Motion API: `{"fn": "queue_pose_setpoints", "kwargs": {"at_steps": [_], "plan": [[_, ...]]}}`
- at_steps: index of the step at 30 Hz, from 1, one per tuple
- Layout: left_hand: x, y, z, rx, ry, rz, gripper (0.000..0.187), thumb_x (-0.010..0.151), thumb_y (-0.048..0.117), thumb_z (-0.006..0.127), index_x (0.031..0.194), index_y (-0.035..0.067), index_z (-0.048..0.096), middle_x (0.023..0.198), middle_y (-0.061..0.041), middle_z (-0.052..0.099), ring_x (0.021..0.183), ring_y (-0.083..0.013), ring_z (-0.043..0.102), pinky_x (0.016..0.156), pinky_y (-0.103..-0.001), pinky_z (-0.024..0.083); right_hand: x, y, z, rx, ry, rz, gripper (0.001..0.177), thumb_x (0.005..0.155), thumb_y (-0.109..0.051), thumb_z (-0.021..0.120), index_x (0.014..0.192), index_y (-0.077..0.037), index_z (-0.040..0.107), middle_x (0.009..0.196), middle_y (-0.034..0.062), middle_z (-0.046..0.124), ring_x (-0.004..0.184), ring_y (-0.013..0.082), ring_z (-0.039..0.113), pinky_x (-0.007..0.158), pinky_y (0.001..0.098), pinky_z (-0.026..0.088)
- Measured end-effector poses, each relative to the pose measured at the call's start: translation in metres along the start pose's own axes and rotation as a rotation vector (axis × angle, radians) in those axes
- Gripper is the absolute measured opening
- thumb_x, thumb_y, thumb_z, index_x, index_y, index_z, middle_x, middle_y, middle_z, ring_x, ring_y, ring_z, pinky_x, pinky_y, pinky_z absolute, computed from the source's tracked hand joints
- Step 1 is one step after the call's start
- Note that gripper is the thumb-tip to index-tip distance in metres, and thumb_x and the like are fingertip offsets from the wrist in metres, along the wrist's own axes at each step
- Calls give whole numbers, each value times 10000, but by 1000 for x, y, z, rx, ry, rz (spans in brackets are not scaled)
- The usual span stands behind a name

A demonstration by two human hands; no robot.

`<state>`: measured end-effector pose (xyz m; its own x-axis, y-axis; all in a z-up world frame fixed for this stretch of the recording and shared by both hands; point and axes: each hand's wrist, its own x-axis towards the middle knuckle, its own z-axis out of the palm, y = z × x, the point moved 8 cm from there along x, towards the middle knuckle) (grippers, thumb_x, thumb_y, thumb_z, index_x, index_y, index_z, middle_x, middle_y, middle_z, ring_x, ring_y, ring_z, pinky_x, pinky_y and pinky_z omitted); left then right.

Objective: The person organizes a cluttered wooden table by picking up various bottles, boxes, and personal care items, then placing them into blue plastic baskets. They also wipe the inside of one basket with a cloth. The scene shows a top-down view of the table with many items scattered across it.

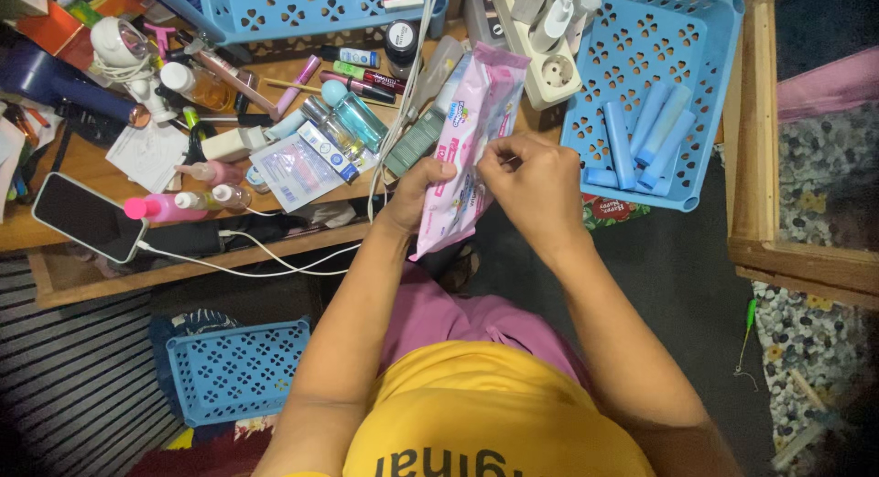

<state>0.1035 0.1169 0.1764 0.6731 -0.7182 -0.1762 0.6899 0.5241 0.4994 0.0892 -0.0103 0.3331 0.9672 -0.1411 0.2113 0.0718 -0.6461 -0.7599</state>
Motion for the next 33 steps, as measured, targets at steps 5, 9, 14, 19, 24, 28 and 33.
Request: {"fn": "queue_pose_setpoints", "kwargs": {"at_steps": [5,9,14,19,24,28,33], "plan": [[2,-3,-9,34,21,7,636,903,306,622,1384,-103,543,1208,-214,689,1064,-285,689,1005,-407,529,1,3,-2,-18,-4,-18,129,865,-106,754,913,12,778,816,145,750,707,229,759,643,328,573],[2,2,-1,19,21,8,620,892,287,625,1390,-71,533,1213,-171,682,1085,-253,680,1018,-376,525,3,8,0,78,-38,26,165,850,-149,773,924,-2,770,816,124,757,722,206,774,654,314,589],[3,4,-4,56,40,18,631,872,286,617,1407,-32,513,1203,-148,679,1058,-231,682,974,-359,535,5,8,3,-53,-39,47,158,832,-158,783,889,-11,787,791,134,754,697,233,757,633,330,560],[3,2,-12,-39,26,16,650,930,294,612,1432,-103,507,1234,-217,667,1077,-292,685,1007,-408,536,9,13,-3,-35,-54,71,156,842,-162,783,887,-12,791,779,109,761,684,190,745,643,304,556],[0,8,3,-117,22,46,682,898,282,605,1465,-77,482,1273,-237,656,1123,-333,678,1049,-439,531,11,25,-8,249,-71,121,144,884,-130,775,939,3,780,829,47,774,739,79,709,688,250,564],[-5,10,9,-192,68,48,711,850,289,590,1458,-60,474,1287,-242,653,1121,-363,677,1042,-469,539,15,31,-60,549,132,150,85,949,-75,749,994,-4,761,886,20,707,803,77,626,756,237,492],[-1,-8,3,-221,50,6,690,879,322,566,1448,-58,485,1263,-263,654,1098,-388,685,1024,-491,539,6,23,-112,820,479,158,110,965,-173,690,1023,-81,698,826,10,625,697,79,538,614,227,404]]}}
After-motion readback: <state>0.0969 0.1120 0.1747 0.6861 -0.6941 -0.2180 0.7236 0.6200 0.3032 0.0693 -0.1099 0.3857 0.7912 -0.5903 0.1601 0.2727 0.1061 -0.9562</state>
